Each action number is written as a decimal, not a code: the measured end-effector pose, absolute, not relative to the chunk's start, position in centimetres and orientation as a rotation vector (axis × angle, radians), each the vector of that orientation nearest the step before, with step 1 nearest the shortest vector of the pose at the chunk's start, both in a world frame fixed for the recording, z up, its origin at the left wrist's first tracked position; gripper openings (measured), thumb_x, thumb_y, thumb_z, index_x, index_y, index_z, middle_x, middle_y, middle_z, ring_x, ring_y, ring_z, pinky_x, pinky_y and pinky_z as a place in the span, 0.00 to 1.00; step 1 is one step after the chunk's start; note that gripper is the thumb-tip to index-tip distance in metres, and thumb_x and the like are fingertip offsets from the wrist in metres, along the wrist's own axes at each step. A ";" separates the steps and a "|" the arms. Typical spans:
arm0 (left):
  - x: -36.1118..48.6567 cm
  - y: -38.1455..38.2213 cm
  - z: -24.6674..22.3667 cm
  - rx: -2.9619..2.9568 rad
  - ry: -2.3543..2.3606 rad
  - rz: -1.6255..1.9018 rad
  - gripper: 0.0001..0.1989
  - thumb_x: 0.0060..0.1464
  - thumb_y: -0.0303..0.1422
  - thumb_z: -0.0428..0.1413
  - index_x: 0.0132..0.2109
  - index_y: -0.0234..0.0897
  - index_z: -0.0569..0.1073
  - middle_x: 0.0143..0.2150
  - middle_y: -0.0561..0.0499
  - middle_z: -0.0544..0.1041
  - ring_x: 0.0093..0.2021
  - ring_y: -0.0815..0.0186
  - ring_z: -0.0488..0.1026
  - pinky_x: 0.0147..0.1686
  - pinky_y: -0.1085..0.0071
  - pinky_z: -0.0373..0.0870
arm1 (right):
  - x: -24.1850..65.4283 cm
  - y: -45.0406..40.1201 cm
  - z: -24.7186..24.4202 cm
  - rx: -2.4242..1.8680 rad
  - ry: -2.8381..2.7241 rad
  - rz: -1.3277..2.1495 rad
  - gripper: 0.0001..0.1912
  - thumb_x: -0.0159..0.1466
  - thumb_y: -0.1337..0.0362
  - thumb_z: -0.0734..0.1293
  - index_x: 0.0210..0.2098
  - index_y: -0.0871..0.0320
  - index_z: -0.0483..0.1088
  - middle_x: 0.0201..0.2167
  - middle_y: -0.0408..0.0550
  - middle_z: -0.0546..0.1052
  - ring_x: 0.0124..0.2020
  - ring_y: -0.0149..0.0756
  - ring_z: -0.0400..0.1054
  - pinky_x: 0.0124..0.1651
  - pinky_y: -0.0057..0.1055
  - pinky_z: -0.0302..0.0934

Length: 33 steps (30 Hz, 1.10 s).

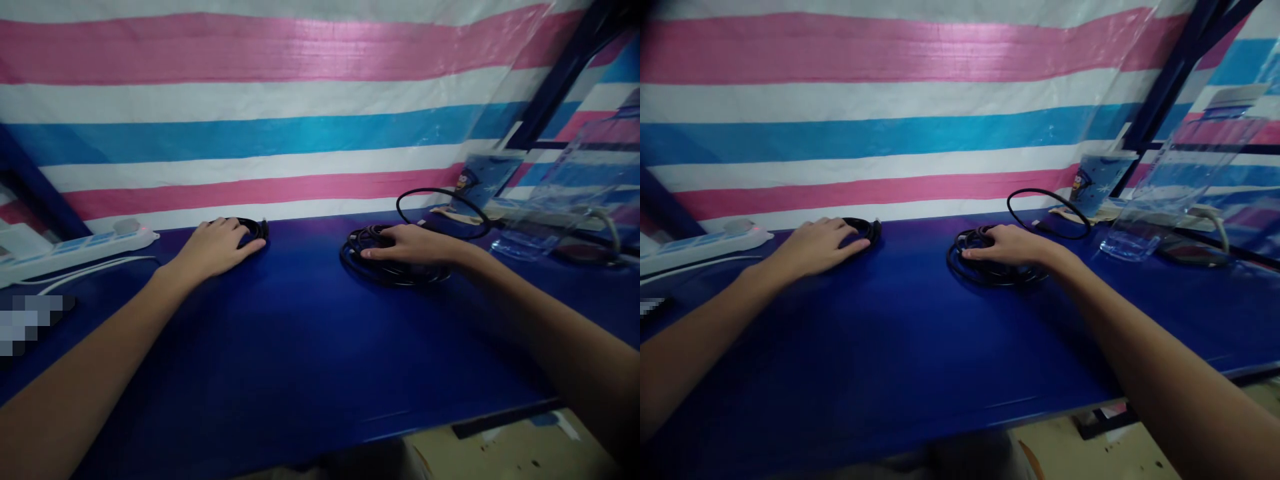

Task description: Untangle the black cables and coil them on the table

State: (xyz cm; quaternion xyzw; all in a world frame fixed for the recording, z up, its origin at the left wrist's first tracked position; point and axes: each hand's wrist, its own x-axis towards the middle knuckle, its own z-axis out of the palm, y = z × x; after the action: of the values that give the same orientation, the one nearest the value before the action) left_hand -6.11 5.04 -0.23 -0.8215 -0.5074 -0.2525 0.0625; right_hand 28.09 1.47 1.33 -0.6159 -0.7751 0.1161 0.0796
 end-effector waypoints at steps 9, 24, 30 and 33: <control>3.2 0.4 -1.2 -3.122 -2.169 -1.634 0.22 0.54 0.50 0.50 0.33 0.35 0.75 0.35 0.42 0.77 0.35 0.59 0.71 0.36 0.66 0.64 | 23.1 -0.1 1.5 -1.422 -1.888 0.749 0.10 0.57 0.58 0.62 0.30 0.60 0.67 0.26 0.47 0.72 0.23 0.31 0.62 0.25 0.28 0.53; 5.6 -0.2 6.0 -3.041 -1.933 -2.678 0.04 0.51 0.29 0.57 0.31 0.33 0.69 0.25 0.51 0.70 0.16 0.73 0.64 0.16 0.74 0.60 | 26.7 -9.0 2.0 -1.435 -1.393 0.654 0.36 0.50 0.45 0.69 0.54 0.50 0.60 0.52 0.54 0.69 0.48 0.49 0.67 0.51 0.46 0.62; 8.4 -2.9 5.3 -3.277 -1.520 -2.446 0.03 0.49 0.25 0.56 0.31 0.34 0.68 0.21 0.52 0.68 0.17 0.72 0.64 0.17 0.74 0.59 | 21.4 -5.7 3.3 -0.937 -1.346 1.181 0.21 0.62 0.46 0.59 0.34 0.59 0.69 0.31 0.51 0.75 0.35 0.38 0.70 0.39 0.33 0.65; 8.4 -3.0 5.2 -3.179 -1.426 -2.397 0.05 0.49 0.21 0.53 0.33 0.35 0.68 0.21 0.53 0.68 0.18 0.70 0.66 0.19 0.73 0.62 | 19.4 -4.6 5.0 -0.973 -1.418 1.183 0.14 0.61 0.56 0.61 0.24 0.59 0.65 0.18 0.46 0.67 0.20 0.31 0.62 0.27 0.29 0.61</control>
State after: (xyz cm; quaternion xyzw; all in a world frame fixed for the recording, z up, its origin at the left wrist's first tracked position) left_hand 8.43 -2.97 5.18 -0.6434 -0.2887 -0.4851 -0.5171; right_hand 19.38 -4.62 5.02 -0.4029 -0.5871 0.4898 0.5031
